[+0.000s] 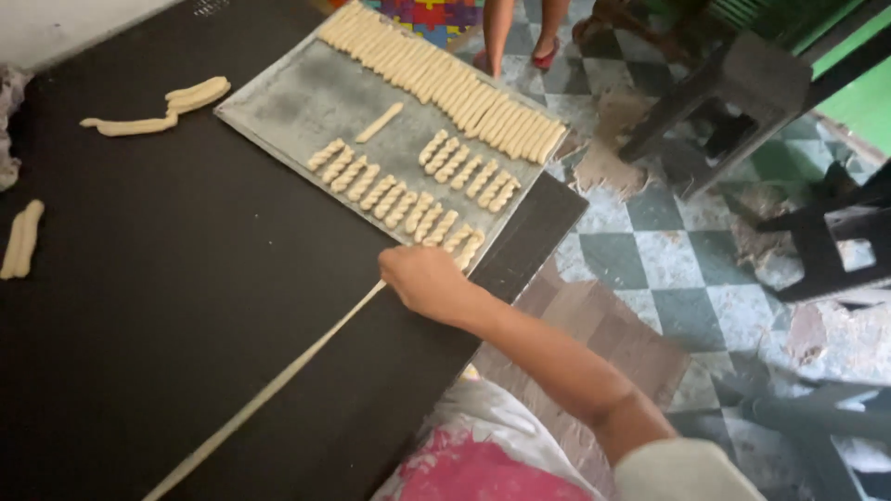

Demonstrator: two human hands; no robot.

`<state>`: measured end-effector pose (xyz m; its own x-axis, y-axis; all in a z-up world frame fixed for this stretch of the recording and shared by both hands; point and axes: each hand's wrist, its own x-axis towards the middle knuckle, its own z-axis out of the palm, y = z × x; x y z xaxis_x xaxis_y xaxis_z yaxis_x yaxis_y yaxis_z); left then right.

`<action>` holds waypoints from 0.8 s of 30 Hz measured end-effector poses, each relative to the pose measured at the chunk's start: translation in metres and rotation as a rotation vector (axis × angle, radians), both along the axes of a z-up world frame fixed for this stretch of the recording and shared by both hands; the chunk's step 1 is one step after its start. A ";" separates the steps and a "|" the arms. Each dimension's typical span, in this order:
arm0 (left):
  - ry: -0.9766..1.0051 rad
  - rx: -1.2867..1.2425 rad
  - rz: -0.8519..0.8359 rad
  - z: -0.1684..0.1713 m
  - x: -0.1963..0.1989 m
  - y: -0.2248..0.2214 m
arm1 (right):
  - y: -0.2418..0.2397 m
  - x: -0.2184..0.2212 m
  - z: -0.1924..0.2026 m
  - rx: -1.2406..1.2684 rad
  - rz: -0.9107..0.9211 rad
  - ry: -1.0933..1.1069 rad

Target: Twisting thin strips of dough into decorative shapes and arranging them on a baking tray.

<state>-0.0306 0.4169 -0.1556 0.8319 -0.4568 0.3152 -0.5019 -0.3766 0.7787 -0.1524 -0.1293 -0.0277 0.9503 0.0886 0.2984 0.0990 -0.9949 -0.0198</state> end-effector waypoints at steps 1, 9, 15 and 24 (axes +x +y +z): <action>0.000 -0.001 0.009 0.007 -0.007 -0.011 | 0.004 -0.003 0.020 0.236 -0.021 0.049; -0.238 0.152 0.252 0.235 -0.101 -0.195 | 0.080 0.009 0.092 0.950 0.398 0.015; -0.399 0.148 0.015 0.237 -0.071 -0.258 | 0.097 0.022 0.101 1.362 0.277 0.065; -0.439 0.191 -0.035 0.255 -0.055 -0.300 | 0.079 0.012 0.098 1.376 0.349 -0.048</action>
